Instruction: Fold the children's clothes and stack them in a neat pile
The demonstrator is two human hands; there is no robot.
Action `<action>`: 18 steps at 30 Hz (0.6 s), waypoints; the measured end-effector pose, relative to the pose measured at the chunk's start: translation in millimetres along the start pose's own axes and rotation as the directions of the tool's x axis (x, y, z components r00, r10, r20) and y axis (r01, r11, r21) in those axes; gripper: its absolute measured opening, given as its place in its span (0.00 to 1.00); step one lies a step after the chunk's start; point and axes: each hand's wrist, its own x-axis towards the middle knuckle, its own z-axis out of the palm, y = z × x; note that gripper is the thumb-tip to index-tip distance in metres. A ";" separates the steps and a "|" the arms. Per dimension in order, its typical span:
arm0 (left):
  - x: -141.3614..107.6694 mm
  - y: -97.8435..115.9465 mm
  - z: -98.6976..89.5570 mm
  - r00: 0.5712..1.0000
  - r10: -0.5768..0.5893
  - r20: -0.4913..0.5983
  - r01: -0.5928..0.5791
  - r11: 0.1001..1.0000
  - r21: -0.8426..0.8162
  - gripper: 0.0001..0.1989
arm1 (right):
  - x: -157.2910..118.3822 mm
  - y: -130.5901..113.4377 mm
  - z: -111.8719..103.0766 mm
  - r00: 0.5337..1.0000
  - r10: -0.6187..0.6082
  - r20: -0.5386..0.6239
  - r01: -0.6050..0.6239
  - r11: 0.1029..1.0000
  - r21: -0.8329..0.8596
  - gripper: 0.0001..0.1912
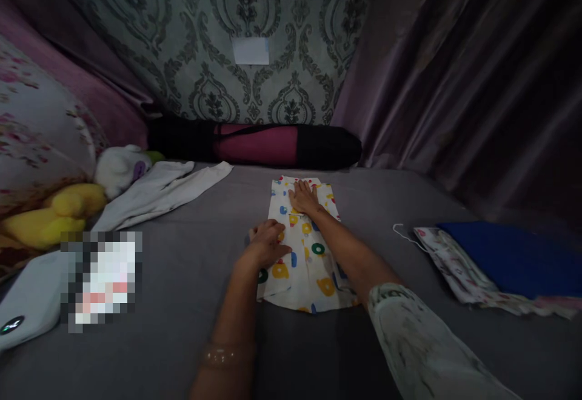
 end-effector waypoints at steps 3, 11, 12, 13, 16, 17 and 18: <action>-0.3 0.4 -1.2 1.000 -0.006 0.016 0.005 1.000 0.009 0.19 | -1.9 -1.5 2.3 1.000 0.008 0.009 -0.008 1.000 0.008 0.33; 2.0 0.8 -1.6 0.999 -0.024 0.042 0.023 0.999 0.028 0.17 | -2.8 -1.3 -4.7 0.999 -0.004 0.044 0.001 0.998 0.066 0.33; 2.2 0.9 -1.6 0.999 -0.022 0.044 0.021 0.999 0.029 0.17 | -2.2 0.8 -6.7 0.999 -0.007 0.053 0.002 0.996 0.087 0.33; 2.6 0.5 -1.2 0.999 -0.018 0.044 0.017 0.999 0.027 0.18 | -1.7 3.7 -8.8 0.999 -0.004 0.052 -0.001 0.995 0.104 0.33; 4.5 -3.5 2.3 1.000 -0.005 0.029 0.005 1.000 0.009 0.19 | -0.8 17.3 -14.2 0.999 0.044 -0.023 -0.041 0.994 0.104 0.33; 5.3 -5.4 4.2 1.000 -0.003 0.018 0.003 1.000 0.000 0.20 | -1.0 22.9 -15.0 0.997 0.068 -0.048 -0.064 0.994 0.091 0.33; 5.9 -7.4 6.1 1.000 -0.002 0.005 0.002 1.000 -0.009 0.20 | -1.3 28.5 -15.0 0.994 0.094 -0.055 -0.089 0.993 0.080 0.34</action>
